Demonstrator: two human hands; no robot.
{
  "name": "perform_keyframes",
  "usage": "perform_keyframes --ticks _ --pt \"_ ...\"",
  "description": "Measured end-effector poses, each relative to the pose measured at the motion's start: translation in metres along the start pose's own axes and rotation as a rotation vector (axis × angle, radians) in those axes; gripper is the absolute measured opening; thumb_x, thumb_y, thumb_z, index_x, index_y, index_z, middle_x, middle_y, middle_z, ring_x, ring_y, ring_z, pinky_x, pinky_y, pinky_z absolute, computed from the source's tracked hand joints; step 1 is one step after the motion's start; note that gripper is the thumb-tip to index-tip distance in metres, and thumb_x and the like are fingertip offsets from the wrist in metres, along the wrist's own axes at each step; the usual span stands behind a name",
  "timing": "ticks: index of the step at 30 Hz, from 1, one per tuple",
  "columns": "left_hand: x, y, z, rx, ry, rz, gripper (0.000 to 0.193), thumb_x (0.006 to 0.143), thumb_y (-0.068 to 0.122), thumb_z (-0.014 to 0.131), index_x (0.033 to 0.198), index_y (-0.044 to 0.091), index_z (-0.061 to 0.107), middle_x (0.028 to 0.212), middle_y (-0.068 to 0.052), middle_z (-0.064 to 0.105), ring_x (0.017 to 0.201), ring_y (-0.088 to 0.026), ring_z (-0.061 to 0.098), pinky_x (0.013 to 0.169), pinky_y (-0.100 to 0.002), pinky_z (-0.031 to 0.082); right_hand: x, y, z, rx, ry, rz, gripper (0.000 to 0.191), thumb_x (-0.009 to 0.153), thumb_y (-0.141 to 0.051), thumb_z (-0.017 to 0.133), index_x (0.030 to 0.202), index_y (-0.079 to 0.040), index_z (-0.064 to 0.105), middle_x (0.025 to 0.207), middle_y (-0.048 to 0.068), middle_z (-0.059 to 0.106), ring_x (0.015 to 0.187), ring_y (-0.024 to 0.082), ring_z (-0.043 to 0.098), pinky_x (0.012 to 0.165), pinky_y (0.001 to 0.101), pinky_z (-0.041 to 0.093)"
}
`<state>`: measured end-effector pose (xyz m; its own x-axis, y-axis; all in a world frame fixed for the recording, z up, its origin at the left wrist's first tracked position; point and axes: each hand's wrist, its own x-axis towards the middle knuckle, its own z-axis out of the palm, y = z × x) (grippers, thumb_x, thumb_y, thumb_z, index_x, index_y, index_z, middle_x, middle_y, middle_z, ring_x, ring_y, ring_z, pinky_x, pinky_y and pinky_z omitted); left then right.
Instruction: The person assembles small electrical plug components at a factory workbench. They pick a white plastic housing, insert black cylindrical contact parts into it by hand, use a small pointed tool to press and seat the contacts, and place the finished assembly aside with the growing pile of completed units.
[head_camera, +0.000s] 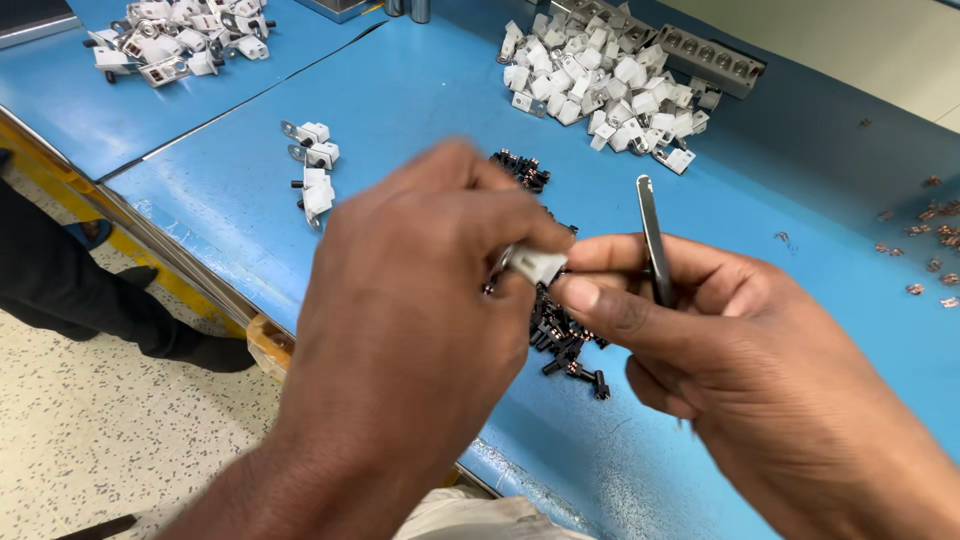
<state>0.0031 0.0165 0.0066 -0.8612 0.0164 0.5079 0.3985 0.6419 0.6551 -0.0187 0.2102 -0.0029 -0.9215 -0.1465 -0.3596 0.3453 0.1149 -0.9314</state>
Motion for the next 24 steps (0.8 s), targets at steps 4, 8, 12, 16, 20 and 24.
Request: perform_keyframes --ticks 4,8,12,16,20,24 --pt "0.009 -0.002 -0.002 0.128 0.031 0.287 0.015 0.079 -0.001 0.076 0.091 0.007 0.079 0.094 -0.005 0.066 0.083 -0.021 0.068 0.065 -0.036 0.053 0.001 0.010 0.012 0.215 0.024 0.020 0.031 0.090 -0.020 0.079 0.117 -0.005 0.077 0.073 -0.002 0.061 0.059 0.009 0.042 0.051 0.0276 0.036" --pt "0.010 -0.005 -0.003 0.168 -0.010 0.298 0.011 0.083 0.000 0.075 0.091 0.006 0.078 0.093 -0.005 0.066 0.080 -0.020 0.068 0.064 -0.036 0.053 0.001 0.016 0.021 0.329 -0.034 -0.053 0.035 0.095 -0.024 0.083 0.120 0.000 0.079 0.070 -0.004 0.051 0.053 0.009 0.033 0.047 0.0283 0.032" --pt "0.003 -0.006 -0.001 0.138 0.021 0.214 0.016 0.082 0.000 0.075 0.094 0.010 0.080 0.094 -0.003 0.067 0.078 -0.017 0.069 0.063 -0.033 0.054 -0.001 0.018 0.023 0.265 0.093 -0.064 0.030 0.089 -0.019 0.083 0.111 0.000 0.079 0.074 0.002 0.066 0.054 0.009 0.043 0.047 0.0267 0.037" --pt "-0.003 -0.004 -0.002 -0.003 -0.010 -0.029 0.021 0.080 0.011 0.076 0.101 0.016 0.079 0.095 0.002 0.069 0.074 -0.008 0.068 0.063 -0.026 0.054 -0.005 0.013 0.016 -0.279 0.307 -0.384 0.025 0.084 -0.015 0.085 0.107 -0.006 0.080 0.071 0.004 0.069 0.055 0.008 0.047 0.043 0.0255 0.036" --pt "-0.002 -0.001 -0.007 -0.071 -0.179 -0.372 0.025 0.081 0.023 0.083 0.105 0.026 0.087 0.083 0.001 0.070 0.062 -0.009 0.061 0.053 -0.028 0.049 -0.014 -0.007 0.004 -0.877 0.270 -0.854 0.020 0.085 -0.020 0.084 0.102 -0.010 0.084 0.077 -0.001 0.071 0.057 0.008 0.050 0.048 0.0224 0.040" --pt "0.000 0.001 -0.011 -0.184 -0.345 -0.692 0.024 0.077 0.033 0.090 0.099 0.022 0.090 0.063 -0.002 0.071 0.051 -0.009 0.050 0.043 -0.031 0.043 -0.011 -0.028 -0.002 -0.949 0.019 -0.810 0.018 0.089 -0.026 0.081 0.101 -0.013 0.085 0.082 -0.006 0.074 0.063 0.006 0.058 0.053 0.0200 0.044"
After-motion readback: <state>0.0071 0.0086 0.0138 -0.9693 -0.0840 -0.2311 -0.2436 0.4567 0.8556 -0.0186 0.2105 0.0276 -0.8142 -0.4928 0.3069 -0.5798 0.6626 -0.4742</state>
